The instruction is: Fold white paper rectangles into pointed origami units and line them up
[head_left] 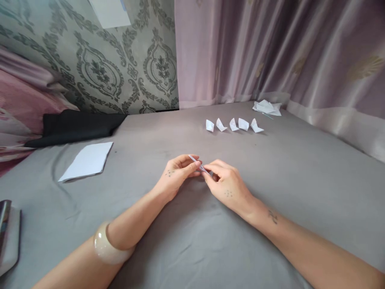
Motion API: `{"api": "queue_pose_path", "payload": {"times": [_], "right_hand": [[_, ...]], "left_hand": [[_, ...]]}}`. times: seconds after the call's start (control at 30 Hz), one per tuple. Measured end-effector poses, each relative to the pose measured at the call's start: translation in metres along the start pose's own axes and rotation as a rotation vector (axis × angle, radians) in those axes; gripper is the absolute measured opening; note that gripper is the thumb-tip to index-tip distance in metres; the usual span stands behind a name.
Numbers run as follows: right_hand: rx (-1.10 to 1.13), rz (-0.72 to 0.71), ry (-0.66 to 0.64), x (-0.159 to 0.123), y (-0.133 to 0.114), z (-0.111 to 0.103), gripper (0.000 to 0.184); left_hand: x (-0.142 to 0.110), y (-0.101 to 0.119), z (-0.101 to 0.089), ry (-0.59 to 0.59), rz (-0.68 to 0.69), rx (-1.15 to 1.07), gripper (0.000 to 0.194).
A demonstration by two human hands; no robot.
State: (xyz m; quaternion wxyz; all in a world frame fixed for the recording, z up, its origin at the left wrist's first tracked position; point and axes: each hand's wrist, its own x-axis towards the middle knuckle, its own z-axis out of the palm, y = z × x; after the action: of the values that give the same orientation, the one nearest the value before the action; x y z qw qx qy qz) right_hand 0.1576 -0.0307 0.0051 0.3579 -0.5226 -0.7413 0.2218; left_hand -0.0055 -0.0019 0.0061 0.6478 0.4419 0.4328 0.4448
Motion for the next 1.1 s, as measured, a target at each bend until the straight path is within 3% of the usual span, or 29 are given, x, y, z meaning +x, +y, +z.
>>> {"api": "queue_pose_path", "payload": {"times": [0.13,0.37,0.5,0.73,0.93,1.1], "right_hand": [[0.096,0.061,-0.046,0.001,-0.001,0.001,0.022],[0.463,0.404,-0.243,0.009,-0.001,-0.007,0.031],[0.624,0.505,-0.282,0.012,-0.003,-0.011,0.033],[0.504,0.44,-0.217,0.01,0.008,-0.002,0.026],[0.348,0.362,-0.142,0.009,0.005,0.005,0.023],[0.366,0.435,-0.124,0.013,0.001,0.007,0.024]], "left_hand": [[0.0,0.001,0.0,-0.002,0.008,-0.05,0.039],[-0.002,0.004,0.0,-0.036,0.069,0.018,0.039],[-0.003,0.003,0.001,-0.002,0.108,0.095,0.041],[-0.002,-0.005,0.005,0.034,0.173,0.287,0.033],[-0.001,-0.012,0.007,0.111,0.171,0.305,0.023],[-0.001,-0.017,0.005,0.151,0.195,0.404,0.015]]}}
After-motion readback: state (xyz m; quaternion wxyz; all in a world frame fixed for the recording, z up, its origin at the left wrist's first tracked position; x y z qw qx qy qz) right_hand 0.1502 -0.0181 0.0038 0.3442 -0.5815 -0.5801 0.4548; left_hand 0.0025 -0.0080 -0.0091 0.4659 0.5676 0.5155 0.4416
